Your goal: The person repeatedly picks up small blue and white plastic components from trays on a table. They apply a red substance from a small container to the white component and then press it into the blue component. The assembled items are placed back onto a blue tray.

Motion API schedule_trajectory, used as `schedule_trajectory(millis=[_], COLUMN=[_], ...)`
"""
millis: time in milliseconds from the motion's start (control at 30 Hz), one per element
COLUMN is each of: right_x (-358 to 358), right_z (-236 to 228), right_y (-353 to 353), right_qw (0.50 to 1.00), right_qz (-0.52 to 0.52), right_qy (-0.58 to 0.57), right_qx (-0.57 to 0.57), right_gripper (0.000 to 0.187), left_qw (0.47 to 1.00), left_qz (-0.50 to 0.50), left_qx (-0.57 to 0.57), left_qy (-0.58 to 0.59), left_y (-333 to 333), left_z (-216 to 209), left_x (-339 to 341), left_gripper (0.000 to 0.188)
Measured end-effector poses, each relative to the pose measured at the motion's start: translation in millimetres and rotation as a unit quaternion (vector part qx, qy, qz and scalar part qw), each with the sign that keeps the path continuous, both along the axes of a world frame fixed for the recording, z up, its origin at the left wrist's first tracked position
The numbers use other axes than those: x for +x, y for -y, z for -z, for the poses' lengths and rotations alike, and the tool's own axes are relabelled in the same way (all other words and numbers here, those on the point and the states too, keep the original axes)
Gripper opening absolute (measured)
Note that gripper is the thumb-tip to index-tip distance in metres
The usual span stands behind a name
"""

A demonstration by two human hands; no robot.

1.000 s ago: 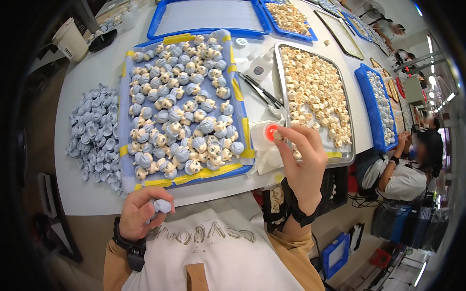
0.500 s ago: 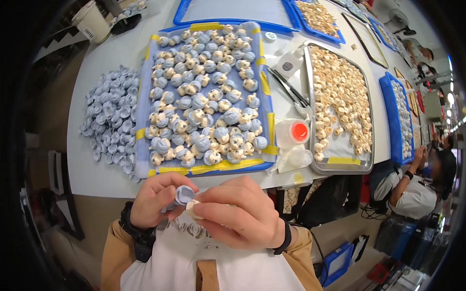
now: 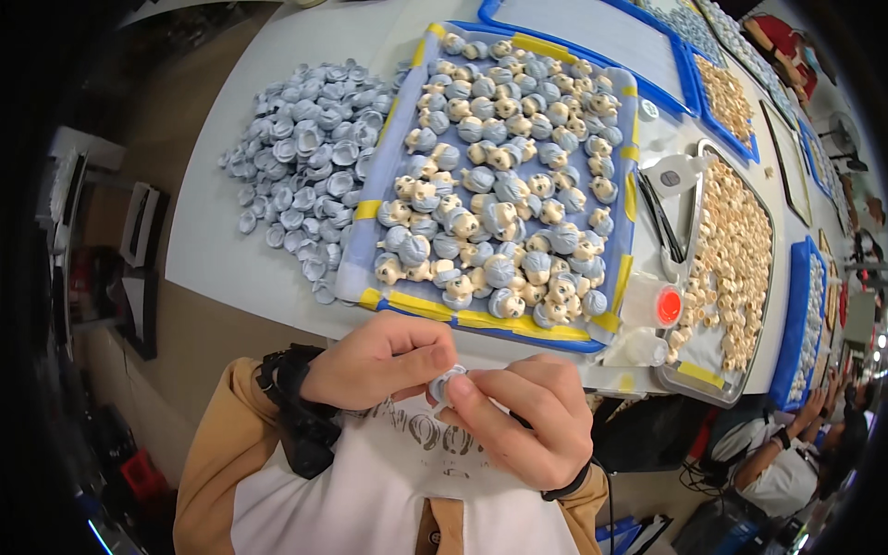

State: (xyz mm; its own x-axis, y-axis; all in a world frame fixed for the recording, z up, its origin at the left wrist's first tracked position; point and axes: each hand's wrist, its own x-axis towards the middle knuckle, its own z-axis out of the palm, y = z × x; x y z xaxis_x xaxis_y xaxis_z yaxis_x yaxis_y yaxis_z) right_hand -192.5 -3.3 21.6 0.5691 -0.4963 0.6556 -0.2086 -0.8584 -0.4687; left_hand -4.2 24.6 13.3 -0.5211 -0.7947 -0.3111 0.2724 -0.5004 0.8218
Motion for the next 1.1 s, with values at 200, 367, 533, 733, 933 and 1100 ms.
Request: schedule_trajectory(millis=[200, 367, 533, 733, 933, 1100], right_x=[8.8, 13.9, 12.5, 16.5, 16.1, 14.2], right_z=[1.1, -0.2, 2.5, 12.1, 12.8, 8.3], right_y=[-0.7, 0.7, 0.9, 5.2, 7.3, 5.3], right_qw=[0.997, 0.992, 0.994, 0.997, 0.997, 0.998], right_qz=[0.047, 0.066, 0.055, 0.056, 0.071, 0.041], right_qy=[-0.053, -0.097, -0.091, -0.037, -0.012, -0.016], right_qx=[-0.006, 0.034, 0.037, 0.026, 0.0, 0.055], right_gripper=[0.047, 0.044, 0.046, 0.046, 0.046, 0.048], left_qw=[0.998, 0.999, 0.998, 0.998, 0.999, 1.0], left_qz=[-0.027, 0.006, 0.019, 0.0, 0.037, 0.021], left_qx=[0.057, 0.052, 0.057, 0.041, -0.028, -0.003], left_qy=[-0.027, -0.01, -0.01, -0.036, 0.02, 0.012], left_y=[-5.3, -4.1, -4.8, -8.0, -3.8, -9.7], left_z=[6.7, 9.5, 10.1, 6.1, 3.8, 13.5], left_x=[-5.9, -0.6, 0.2, 8.5, 10.3, 14.5], left_gripper=[0.036, 0.034, 0.03, 0.037, 0.046, 0.044])
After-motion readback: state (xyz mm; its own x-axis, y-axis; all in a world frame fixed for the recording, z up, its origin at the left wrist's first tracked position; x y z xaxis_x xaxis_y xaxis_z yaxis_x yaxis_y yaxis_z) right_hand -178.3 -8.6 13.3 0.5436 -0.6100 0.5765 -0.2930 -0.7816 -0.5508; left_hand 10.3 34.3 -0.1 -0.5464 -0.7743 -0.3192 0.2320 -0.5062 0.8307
